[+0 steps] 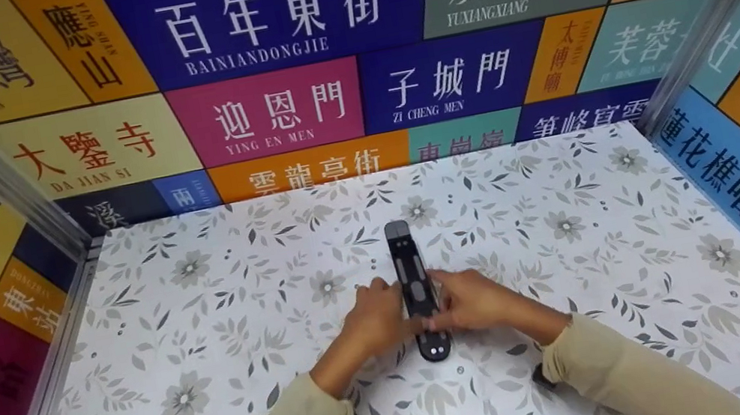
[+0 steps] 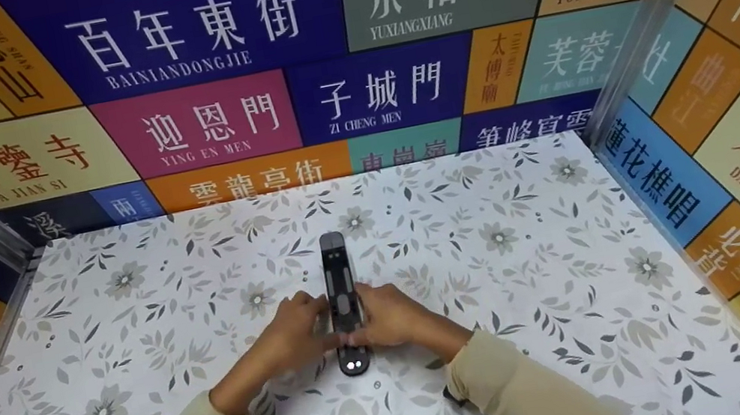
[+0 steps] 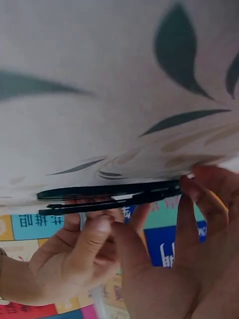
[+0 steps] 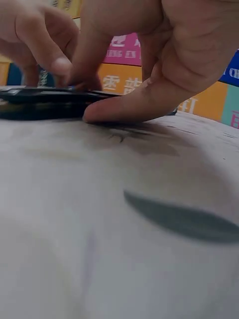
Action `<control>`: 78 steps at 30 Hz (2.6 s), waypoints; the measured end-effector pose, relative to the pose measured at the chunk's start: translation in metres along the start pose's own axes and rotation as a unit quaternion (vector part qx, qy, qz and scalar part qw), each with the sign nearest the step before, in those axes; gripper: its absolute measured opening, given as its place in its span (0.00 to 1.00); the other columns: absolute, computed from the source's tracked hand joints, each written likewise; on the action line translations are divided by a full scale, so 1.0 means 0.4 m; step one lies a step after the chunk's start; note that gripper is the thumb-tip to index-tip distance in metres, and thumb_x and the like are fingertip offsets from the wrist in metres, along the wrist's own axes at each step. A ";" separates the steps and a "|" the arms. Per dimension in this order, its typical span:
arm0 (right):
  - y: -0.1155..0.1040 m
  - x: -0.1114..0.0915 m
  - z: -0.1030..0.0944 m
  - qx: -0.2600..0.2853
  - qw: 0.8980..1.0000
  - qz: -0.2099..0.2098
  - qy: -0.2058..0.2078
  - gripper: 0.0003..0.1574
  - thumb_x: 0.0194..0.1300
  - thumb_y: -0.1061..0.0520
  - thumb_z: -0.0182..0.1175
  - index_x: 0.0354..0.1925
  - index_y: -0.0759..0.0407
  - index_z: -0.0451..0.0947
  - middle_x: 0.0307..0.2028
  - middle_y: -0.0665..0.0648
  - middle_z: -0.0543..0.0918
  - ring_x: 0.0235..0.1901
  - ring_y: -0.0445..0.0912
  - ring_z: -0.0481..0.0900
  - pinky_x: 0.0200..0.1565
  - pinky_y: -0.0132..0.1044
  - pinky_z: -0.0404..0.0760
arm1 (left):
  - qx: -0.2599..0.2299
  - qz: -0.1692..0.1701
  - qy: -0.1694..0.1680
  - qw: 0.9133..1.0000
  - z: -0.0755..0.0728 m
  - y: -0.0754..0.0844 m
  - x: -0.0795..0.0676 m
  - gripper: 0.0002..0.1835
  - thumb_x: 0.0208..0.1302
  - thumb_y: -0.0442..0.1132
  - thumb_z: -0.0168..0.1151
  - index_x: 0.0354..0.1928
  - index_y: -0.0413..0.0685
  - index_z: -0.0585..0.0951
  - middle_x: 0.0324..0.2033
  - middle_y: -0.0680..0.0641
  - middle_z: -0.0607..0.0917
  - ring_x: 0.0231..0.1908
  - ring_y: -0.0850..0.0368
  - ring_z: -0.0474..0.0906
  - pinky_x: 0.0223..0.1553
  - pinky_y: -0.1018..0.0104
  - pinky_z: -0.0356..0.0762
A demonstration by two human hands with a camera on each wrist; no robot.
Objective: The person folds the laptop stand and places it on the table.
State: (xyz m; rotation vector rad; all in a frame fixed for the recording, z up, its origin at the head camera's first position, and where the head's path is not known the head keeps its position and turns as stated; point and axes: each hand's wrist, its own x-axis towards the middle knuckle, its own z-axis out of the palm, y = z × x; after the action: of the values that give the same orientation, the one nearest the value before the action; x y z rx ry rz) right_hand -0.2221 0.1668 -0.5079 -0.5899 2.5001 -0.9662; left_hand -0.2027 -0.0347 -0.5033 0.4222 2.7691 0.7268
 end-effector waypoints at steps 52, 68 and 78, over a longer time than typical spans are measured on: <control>-0.025 0.025 0.009 -0.151 0.986 0.051 0.041 0.66 0.41 0.58 0.85 0.74 0.68 0.63 0.50 0.73 0.82 0.40 0.54 0.79 0.50 0.50 0.82 | 0.048 -0.047 -0.063 0.996 0.040 0.055 0.042 0.45 0.67 0.49 0.68 0.80 0.50 0.56 0.79 0.45 0.58 0.76 0.24 0.46 0.61 0.14 0.55; 0.000 0.025 -0.013 -0.125 0.991 0.031 0.027 0.66 0.45 0.57 0.84 0.76 0.64 0.60 0.38 0.62 0.86 0.32 0.48 0.80 0.39 0.42 0.82 | 0.044 -0.030 -0.051 0.997 0.023 0.056 0.030 0.45 0.67 0.51 0.68 0.80 0.50 0.58 0.79 0.44 0.59 0.75 0.23 0.48 0.60 0.14 0.56; 0.068 -0.003 -0.107 -0.053 0.998 -0.030 0.021 0.51 0.67 0.62 0.67 0.79 0.64 0.52 0.43 0.59 0.88 0.41 0.48 0.87 0.49 0.46 0.86 | -0.019 -0.015 -0.050 0.998 -0.035 -0.005 0.016 0.42 0.73 0.54 0.59 0.81 0.53 0.53 0.79 0.37 0.55 0.75 0.30 0.56 0.68 0.31 0.65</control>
State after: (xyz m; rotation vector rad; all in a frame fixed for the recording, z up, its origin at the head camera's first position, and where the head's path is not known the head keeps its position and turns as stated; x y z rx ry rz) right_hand -0.2488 0.2087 -0.4977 -0.6873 2.5977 -0.8806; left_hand -0.2135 -0.0406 -0.4935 0.3987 2.6581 0.7297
